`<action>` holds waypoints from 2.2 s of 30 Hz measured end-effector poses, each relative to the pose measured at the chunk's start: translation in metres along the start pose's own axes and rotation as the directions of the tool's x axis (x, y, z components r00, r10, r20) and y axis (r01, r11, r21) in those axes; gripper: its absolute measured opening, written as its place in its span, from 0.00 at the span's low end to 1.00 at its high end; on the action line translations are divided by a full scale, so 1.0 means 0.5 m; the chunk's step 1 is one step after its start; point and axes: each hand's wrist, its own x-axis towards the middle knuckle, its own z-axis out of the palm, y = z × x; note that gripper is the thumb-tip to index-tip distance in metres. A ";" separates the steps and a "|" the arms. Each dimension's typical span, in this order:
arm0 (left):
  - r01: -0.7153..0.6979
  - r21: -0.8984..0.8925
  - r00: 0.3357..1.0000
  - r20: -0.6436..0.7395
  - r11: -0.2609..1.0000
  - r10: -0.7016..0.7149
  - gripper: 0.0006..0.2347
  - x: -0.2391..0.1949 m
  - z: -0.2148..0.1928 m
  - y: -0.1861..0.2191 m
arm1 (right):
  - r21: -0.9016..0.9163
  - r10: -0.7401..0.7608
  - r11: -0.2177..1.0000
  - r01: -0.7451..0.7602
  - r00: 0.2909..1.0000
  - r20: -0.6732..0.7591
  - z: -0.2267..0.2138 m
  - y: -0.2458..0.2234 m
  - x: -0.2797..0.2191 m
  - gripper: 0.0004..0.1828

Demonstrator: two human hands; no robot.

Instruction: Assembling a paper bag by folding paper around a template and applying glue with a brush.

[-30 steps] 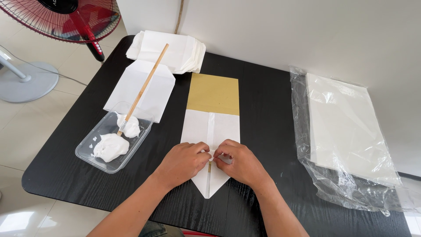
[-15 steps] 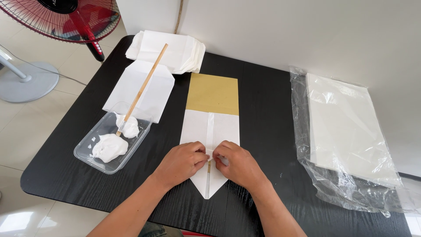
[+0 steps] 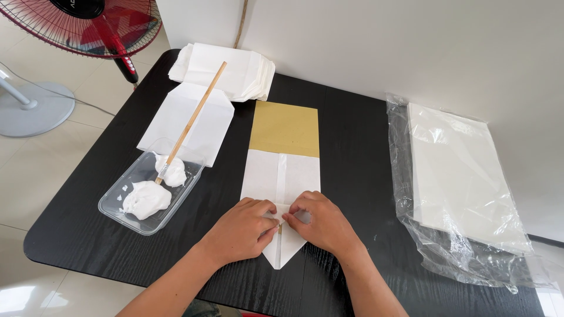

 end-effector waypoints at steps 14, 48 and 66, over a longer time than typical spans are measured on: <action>0.061 -0.027 0.962 -0.265 0.998 -0.066 0.05 0.011 0.077 -0.023 | 0.081 0.210 0.973 -0.214 0.976 0.057 0.001 -0.014 0.005 0.10; 0.125 0.196 0.987 -0.124 0.973 -0.102 0.19 -0.029 0.093 0.006 | -0.511 -0.330 0.811 0.284 0.944 0.002 0.104 0.026 -0.092 0.37; 0.269 -0.111 0.963 -0.004 0.957 -0.271 0.22 -0.004 -0.026 0.005 | -0.016 -0.073 0.997 0.072 0.995 -0.065 0.022 0.028 -0.013 0.17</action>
